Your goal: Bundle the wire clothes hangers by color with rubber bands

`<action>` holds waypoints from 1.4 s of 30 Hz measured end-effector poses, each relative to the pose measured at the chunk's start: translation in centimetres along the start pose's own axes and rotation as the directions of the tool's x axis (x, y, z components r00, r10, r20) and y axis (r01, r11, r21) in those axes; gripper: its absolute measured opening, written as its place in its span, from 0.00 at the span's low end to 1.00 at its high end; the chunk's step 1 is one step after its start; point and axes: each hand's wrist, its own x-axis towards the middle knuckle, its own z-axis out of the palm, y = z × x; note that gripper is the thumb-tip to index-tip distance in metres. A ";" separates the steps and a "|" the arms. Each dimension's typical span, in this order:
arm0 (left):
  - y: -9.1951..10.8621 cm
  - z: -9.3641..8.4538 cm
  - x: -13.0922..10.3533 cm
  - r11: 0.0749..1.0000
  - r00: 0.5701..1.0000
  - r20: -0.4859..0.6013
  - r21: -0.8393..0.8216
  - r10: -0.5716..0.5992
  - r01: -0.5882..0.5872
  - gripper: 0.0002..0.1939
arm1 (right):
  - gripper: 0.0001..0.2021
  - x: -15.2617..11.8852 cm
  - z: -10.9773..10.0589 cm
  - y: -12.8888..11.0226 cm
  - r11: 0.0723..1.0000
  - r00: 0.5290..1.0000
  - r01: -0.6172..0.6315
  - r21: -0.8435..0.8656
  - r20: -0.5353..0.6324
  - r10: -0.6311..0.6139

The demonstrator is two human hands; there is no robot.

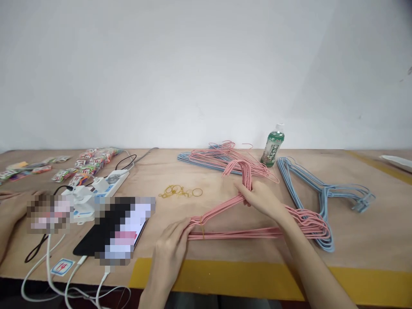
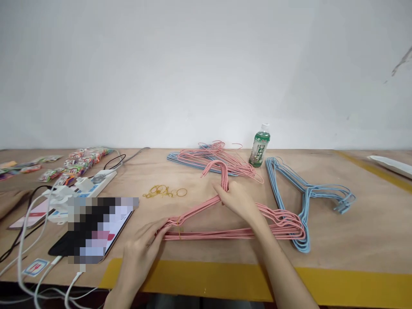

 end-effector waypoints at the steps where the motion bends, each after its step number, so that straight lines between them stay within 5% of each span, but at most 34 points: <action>1: 0.0 0.1 -0.1 1.000 1.000 -0.019 0.002 0.006 -0.006 0.12 | 0.27 0.0 0.2 0.2 1.000 1.000 0.014 -0.028 -0.020 -0.015; 9: 0.0 0.6 -0.6 0.999 0.998 -0.043 0.008 -0.046 0.047 0.13 | 0.25 -1.0 0.7 0.6 0.980 0.979 0.142 -0.139 -0.124 -0.159; 19: 0.2 0.6 -1.0 0.991 0.998 -0.051 0.122 -0.042 0.048 0.12 | 0.19 -1.5 0.5 0.9 0.907 0.967 0.121 -0.403 -0.159 -0.199; 30: 0.9 -0.3 -2.3 0.994 0.993 -0.044 -0.019 -0.107 0.106 0.08 | 0.13 -3.9 1.3 0.7 0.929 0.857 0.269 -0.255 -0.376 -0.352; 37: 1.0 -0.6 -2.2 0.978 0.981 -0.063 -0.108 -0.186 0.179 0.06 | 0.17 -5.5 1.0 0.0 0.932 0.933 0.209 -0.295 -0.224 -0.280; 42: 0.8 -0.1 -2.1 0.993 0.989 -0.103 -0.062 -0.105 0.099 0.09 | 0.15 -5.9 1.9 -0.4 0.941 0.908 0.193 -0.277 -0.313 -0.278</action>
